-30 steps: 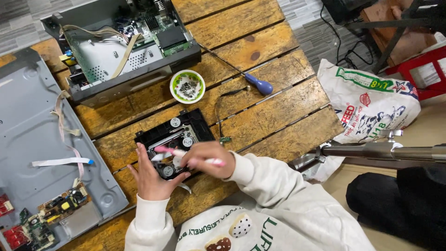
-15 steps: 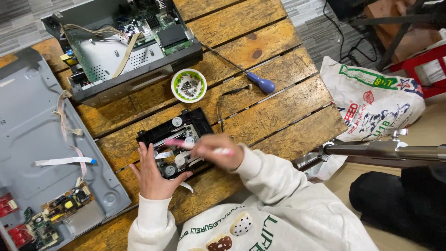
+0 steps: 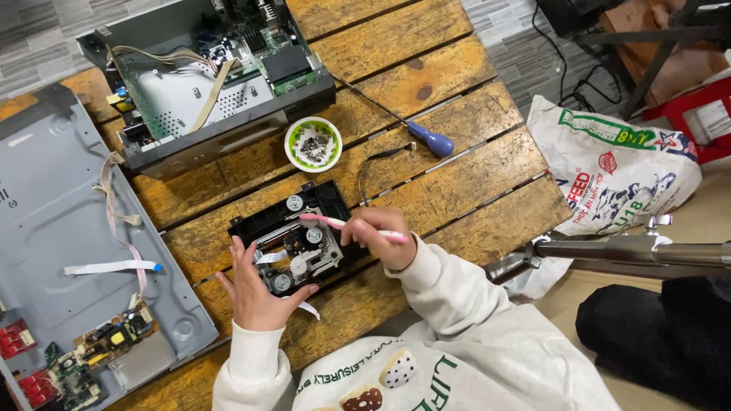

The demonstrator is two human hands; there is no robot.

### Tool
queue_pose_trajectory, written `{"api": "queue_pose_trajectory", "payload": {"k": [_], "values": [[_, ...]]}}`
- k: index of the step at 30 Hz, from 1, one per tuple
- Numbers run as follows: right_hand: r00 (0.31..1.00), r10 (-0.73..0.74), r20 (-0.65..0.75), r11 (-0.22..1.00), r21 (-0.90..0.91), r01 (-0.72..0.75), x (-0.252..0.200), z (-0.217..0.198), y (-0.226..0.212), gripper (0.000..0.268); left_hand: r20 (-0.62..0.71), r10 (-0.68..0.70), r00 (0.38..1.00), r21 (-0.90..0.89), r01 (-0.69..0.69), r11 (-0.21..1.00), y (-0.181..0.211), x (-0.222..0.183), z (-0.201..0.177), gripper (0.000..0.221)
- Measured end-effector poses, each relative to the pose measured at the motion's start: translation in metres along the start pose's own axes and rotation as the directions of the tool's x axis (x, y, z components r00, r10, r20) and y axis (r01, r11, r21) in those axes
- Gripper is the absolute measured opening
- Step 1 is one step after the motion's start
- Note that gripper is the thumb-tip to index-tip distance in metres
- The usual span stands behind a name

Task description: Cleaning a DVD drive mechanism using an air blower and a toothbrush

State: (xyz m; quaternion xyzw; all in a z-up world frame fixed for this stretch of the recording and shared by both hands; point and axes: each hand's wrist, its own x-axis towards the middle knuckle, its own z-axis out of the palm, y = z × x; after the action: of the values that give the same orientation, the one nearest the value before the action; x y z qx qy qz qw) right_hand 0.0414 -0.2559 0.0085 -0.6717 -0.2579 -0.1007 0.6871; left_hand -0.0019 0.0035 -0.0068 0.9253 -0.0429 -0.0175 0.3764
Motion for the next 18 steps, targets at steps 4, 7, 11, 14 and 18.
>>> {"api": "queue_pose_trajectory", "payload": {"k": [4,7,11,14,18], "values": [[0.991,-0.020,0.134,0.992,0.123,0.003,-0.012,0.043,0.002,0.022,-0.035,0.019,0.999,-0.006,-0.020,1.000,-0.004,-0.001,0.003,0.131],[0.985,-0.020,0.173,0.998,0.062,0.010,0.009,0.041,-0.015,0.021,-0.061,0.020,0.998,-0.001,-0.020,1.000,-0.001,0.000,0.002,0.133],[0.985,0.164,0.055,0.967,-0.205,-0.149,0.027,-0.003,-0.056,0.042,-0.016,0.014,1.000,0.149,-0.011,0.989,-0.002,-0.001,0.004,0.135],[0.993,-0.117,-0.011,0.957,-0.268,0.109,0.012,0.012,-0.030,0.037,-0.015,0.027,1.000,0.146,-0.025,0.989,-0.001,0.000,0.002,0.130],[0.952,-0.080,0.297,0.997,0.000,0.083,0.003,0.026,-0.012,0.020,-0.030,0.031,0.999,0.067,-0.029,0.997,0.004,0.000,0.001,0.125]]}}
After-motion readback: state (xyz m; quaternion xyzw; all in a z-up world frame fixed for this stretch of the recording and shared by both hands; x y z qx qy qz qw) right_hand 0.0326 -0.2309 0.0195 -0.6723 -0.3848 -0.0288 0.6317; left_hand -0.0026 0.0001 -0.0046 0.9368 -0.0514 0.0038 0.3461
